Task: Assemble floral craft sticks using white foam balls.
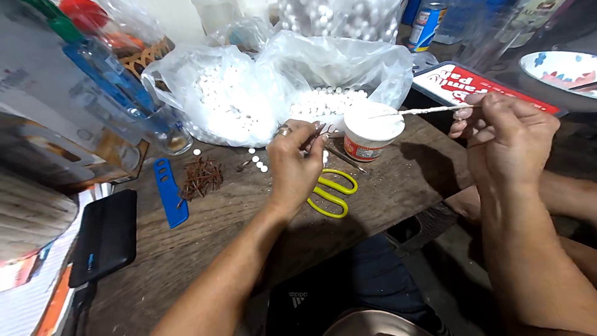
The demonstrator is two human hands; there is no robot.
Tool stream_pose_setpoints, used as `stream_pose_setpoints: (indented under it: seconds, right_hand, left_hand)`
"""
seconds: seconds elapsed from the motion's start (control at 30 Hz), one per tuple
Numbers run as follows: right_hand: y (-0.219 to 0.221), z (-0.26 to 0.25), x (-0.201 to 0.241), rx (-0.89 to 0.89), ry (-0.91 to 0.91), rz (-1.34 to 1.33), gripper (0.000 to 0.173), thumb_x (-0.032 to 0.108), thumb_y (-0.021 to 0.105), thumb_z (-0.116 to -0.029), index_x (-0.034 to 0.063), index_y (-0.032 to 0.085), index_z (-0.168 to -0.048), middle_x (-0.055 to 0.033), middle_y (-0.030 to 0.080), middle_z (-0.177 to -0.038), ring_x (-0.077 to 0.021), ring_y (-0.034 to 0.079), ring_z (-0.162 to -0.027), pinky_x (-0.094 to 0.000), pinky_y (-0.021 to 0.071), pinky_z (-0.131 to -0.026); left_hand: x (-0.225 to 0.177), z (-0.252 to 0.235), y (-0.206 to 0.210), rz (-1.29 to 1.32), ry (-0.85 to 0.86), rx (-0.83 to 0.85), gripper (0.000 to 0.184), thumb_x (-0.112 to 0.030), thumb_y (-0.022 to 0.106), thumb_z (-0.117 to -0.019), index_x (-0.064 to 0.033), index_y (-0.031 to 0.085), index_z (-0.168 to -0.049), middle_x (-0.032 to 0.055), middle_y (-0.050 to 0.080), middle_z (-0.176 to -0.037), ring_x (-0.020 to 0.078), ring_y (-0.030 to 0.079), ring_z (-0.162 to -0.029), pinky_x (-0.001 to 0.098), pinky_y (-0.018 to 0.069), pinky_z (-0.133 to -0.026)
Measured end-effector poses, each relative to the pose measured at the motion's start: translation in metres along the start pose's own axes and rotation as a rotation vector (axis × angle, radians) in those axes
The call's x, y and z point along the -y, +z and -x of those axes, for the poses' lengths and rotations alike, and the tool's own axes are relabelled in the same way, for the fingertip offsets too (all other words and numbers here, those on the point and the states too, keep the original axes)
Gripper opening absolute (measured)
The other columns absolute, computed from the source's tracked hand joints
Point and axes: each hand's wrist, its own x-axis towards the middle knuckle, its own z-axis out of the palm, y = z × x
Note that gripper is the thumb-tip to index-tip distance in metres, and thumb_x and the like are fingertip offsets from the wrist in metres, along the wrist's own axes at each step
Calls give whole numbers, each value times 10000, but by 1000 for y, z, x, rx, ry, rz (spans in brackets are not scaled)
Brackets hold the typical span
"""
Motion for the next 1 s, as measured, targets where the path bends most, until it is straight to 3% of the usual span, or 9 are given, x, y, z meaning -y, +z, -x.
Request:
stream_pose_setpoints:
  seconds: [0.23, 0.27, 0.37, 0.43, 0.53, 0.63, 0.7, 0.87, 1.0]
  right_hand:
    - [15, -11, -12, 276, -86, 365, 147, 146, 589, -1025, 91, 718, -1072, 110, 642, -781, 55, 561, -593, -114, 505, -584]
    - [11, -12, -11, 271, -144, 487, 190, 202, 611, -1021, 81, 712, -1127, 73, 650, -838, 58, 557, -632, -116, 493, -608]
    - [10, -9, 3, 205, -359, 723, 468, 312, 599, -1030, -31, 606, -1347, -186, 612, -1125, -111, 539, -873, -251, 451, -758]
    - [27, 0, 14, 191, -499, 663, 455, 283, 599, -1032, -58, 607, -1334, -174, 615, -1146, -79, 571, -934, -209, 477, -819]
    - [73, 14, 26, 404, -599, 470, 323, 173, 609, -1012, -83, 654, -1203, -97, 668, -1069, -13, 625, -928, -185, 531, -834]
    - [124, 17, 19, 646, -557, 406, 228, 143, 612, -993, -43, 723, -1066, -95, 696, -927, -36, 625, -772, -190, 531, -710]
    - [152, 10, 4, 776, -449, 425, 187, 151, 618, -984, 15, 744, -1010, -54, 717, -883, -17, 647, -744, -185, 545, -705]
    - [206, -5, -17, 1012, -198, 645, 148, 81, 643, -982, -12, 758, -973, -153, 717, -887, -249, 677, -818, -465, 528, -796]
    - [230, -7, -34, 1059, -62, 822, 185, 120, 625, -1005, -9, 757, -1001, -192, 714, -950, -343, 680, -911, -564, 512, -825]
  left_hand:
    - [11, -1, -53, -8, -181, -69, 74, 9, 655, -908, 47, 716, -926, 66, 676, -920, -23, 624, -768, 126, 525, -710]
    - [14, 1, -61, -12, -199, -81, 65, 11, 658, -897, 43, 707, -926, 50, 679, -905, -31, 629, -760, 126, 532, -709]
    - [25, 9, -81, -36, -215, -100, 49, 26, 677, -880, 34, 695, -925, 24, 675, -895, -50, 629, -772, 116, 539, -725]
    - [29, 13, -90, -56, -231, -116, 53, 22, 691, -872, 32, 701, -923, 10, 681, -891, -65, 619, -768, 104, 526, -726]
    - [32, 12, -100, -70, -230, -156, 62, 29, 703, -859, 32, 686, -918, -10, 684, -860, -79, 618, -738, 97, 525, -708]
    - [35, 11, -104, -53, -256, -193, 63, 41, 704, -860, 30, 683, -919, -3, 670, -846, -60, 620, -710, 106, 534, -683]
    - [38, 11, -105, -44, -281, -196, 61, 41, 704, -863, 28, 681, -918, -6, 680, -838, -58, 626, -698, 117, 543, -678]
    - [40, 11, -107, -24, -324, -196, 66, 46, 704, -865, 20, 667, -913, -22, 678, -815, -46, 634, -685, 133, 553, -675]
    - [40, 12, -106, -14, -311, -203, 66, 46, 704, -865, 22, 669, -915, -11, 681, -835, -39, 636, -691, 139, 555, -675]
